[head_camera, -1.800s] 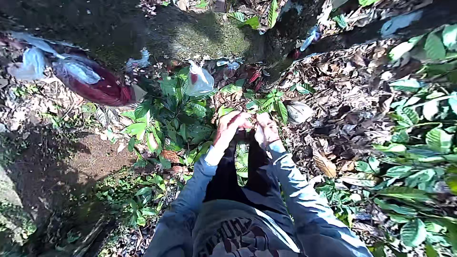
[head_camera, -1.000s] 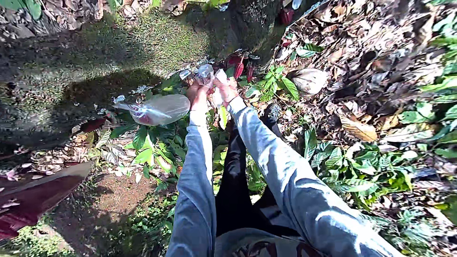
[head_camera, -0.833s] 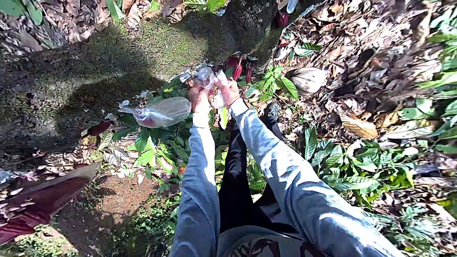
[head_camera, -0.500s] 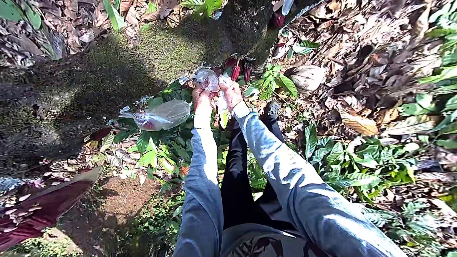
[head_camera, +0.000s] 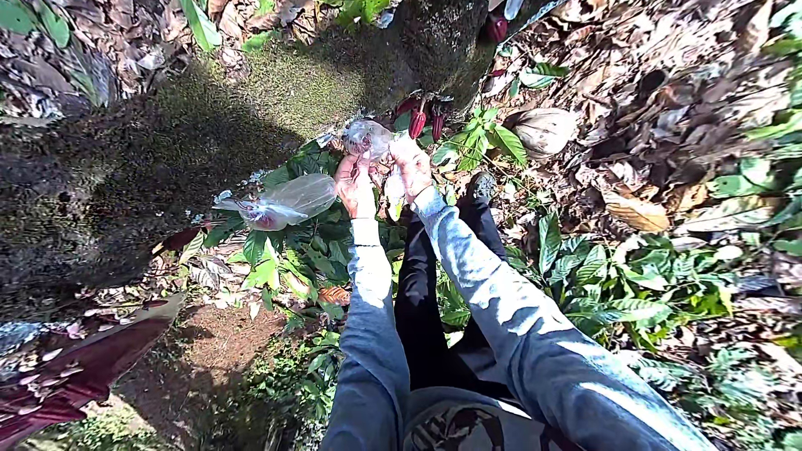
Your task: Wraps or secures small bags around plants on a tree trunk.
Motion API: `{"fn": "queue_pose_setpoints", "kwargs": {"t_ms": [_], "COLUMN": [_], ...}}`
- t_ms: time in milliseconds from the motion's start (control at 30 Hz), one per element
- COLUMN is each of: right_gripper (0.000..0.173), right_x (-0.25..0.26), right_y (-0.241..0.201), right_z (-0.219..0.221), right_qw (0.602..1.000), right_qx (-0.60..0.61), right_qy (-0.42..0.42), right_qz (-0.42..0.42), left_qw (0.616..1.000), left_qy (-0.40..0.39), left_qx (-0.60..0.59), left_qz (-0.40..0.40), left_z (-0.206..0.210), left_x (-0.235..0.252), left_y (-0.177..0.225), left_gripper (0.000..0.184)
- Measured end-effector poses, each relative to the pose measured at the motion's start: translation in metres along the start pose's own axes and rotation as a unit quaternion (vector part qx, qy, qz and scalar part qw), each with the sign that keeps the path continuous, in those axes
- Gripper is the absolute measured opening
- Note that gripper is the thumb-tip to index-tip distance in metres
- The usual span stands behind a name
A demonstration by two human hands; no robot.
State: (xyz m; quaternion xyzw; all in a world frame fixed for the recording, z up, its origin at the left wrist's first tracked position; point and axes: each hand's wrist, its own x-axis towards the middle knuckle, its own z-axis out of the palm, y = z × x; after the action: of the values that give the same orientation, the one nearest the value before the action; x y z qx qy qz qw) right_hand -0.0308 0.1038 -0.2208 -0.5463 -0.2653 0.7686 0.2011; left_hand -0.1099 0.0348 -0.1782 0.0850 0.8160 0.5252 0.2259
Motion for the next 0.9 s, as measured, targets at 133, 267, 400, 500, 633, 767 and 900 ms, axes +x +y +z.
{"fn": "queue_pose_setpoints", "kwargs": {"t_ms": [133,267,400,500,633,767,900], "right_gripper": [0.038,0.035,0.04,0.037,0.027,0.026,0.028], "right_x": [-0.014,-0.03,-0.032,-0.031,-0.03,-0.025,-0.031], "right_y": [-0.009,-0.018,-0.012,-0.014,-0.022,-0.025,-0.029], "right_z": [0.0,0.005,0.015,0.02,0.021,0.016,0.014], "right_qw": [0.998,0.992,0.992,0.993,0.994,0.988,0.991], "right_qx": [-0.037,-0.028,-0.004,-0.012,-0.068,-0.102,-0.08], "right_qy": [0.037,-0.095,-0.117,-0.11,-0.089,-0.11,-0.107], "right_qz": [-0.044,-0.075,-0.055,-0.039,-0.018,-0.024,-0.023], "left_qw": [0.999,0.998,0.994,0.99,0.995,0.996,0.997], "left_qy": [0.04,0.044,0.062,0.067,0.007,-0.031,-0.032], "left_qx": [0.028,0.041,0.072,0.097,0.06,0.053,0.032], "left_qz": [0.014,0.034,0.051,0.073,0.079,0.061,0.058], "left_z": [-0.002,0.001,0.004,0.003,-0.006,-0.014,-0.017], "left_x": [-0.001,-0.004,-0.01,-0.014,-0.019,-0.021,-0.023], "left_y": [0.004,0.007,0.009,0.006,0.007,0.01,0.012], "left_gripper": [0.016,0.018,0.016,0.013,0.007,0.008,0.015]}}
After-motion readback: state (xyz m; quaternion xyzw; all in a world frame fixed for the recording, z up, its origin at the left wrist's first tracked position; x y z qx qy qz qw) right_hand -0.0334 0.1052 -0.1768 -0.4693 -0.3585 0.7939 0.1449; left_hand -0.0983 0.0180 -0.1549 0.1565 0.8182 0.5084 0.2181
